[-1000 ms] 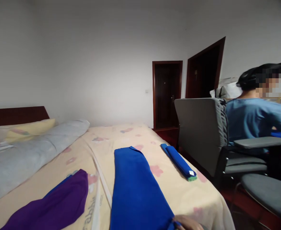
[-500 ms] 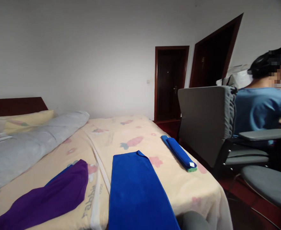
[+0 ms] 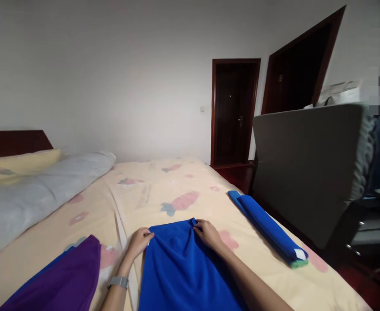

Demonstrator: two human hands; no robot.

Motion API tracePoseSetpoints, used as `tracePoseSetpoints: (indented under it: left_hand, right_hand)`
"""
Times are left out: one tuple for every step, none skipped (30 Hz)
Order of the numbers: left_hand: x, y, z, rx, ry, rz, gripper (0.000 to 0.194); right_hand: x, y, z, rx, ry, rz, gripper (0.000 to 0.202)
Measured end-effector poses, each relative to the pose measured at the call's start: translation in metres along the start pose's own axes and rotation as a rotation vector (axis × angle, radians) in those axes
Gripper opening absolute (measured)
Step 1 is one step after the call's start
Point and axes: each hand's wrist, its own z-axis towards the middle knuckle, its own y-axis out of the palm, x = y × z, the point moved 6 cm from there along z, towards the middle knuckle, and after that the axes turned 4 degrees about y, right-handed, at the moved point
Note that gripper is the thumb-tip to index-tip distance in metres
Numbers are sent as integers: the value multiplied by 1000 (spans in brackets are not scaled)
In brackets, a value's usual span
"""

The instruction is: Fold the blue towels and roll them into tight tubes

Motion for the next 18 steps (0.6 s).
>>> tracePoseSetpoints:
  left_hand:
    - [-7, 4, 6, -4, 6, -8, 34]
    - [-14, 8, 12, -11, 10, -17, 31]
    - [-19, 12, 16, -21, 11, -26, 29]
    - [-24, 15, 20, -28, 10, -33, 28]
    - [-27, 17, 23, -33, 9, -39, 26]
    - [-29, 20, 25, -34, 10, -43, 25]
    - [-29, 22, 26, -32, 11, -47, 25]
    - [-29, 24, 27, -25, 13, -51, 26]
    - [-28, 25, 27, -16, 12, -57, 28]
    - [-27, 25, 26, -5, 12, -66, 31]
    - [-25, 25, 25, 8, 11, -77, 34]
    - [-23, 23, 24, 22, 11, -91, 38]
    - [-20, 20, 23, 36, 12, -105, 42]
    - [-16, 15, 22, 51, 13, -120, 45]
    - [-11, 9, 21, 64, 16, -134, 47]
    - [-5, 2, 20, 74, 23, -147, 49]
    - [2, -8, 18, 80, 33, -160, 49]
    - [11, -19, 15, 82, 48, -172, 50]
  right_hand:
    - [4, 5, 1, 3, 3, -21, 28]
    - [7, 10, 3, 10, 1, -46, 28]
    - [10, 13, 4, 19, -4, -74, 29]
    - [11, 16, 6, 29, -10, -103, 29]
    - [11, 19, 8, 39, -13, -128, 29]
    - [12, 20, 10, 52, -12, -149, 29]
    - [12, 21, 12, 64, -8, -160, 30]
    - [12, 20, 13, 78, 1, -158, 30]
    - [13, 18, 14, 92, 11, -147, 31]
    - [13, 15, 15, 109, 16, -142, 33]
    - [14, 10, 15, 136, 17, -112, 34]
    - [15, 4, 15, 171, 14, -60, 35]
    - [16, -4, 15, 210, 10, 5, 35]
    - [17, -11, 15, 249, 6, 73, 35]
    - [18, -19, 15, 287, 5, 139, 35]
    - [19, -27, 14, 321, 5, 199, 35]
    - [19, -35, 14, 346, 9, 245, 34]
    - [18, -43, 13, 362, 13, 271, 35]
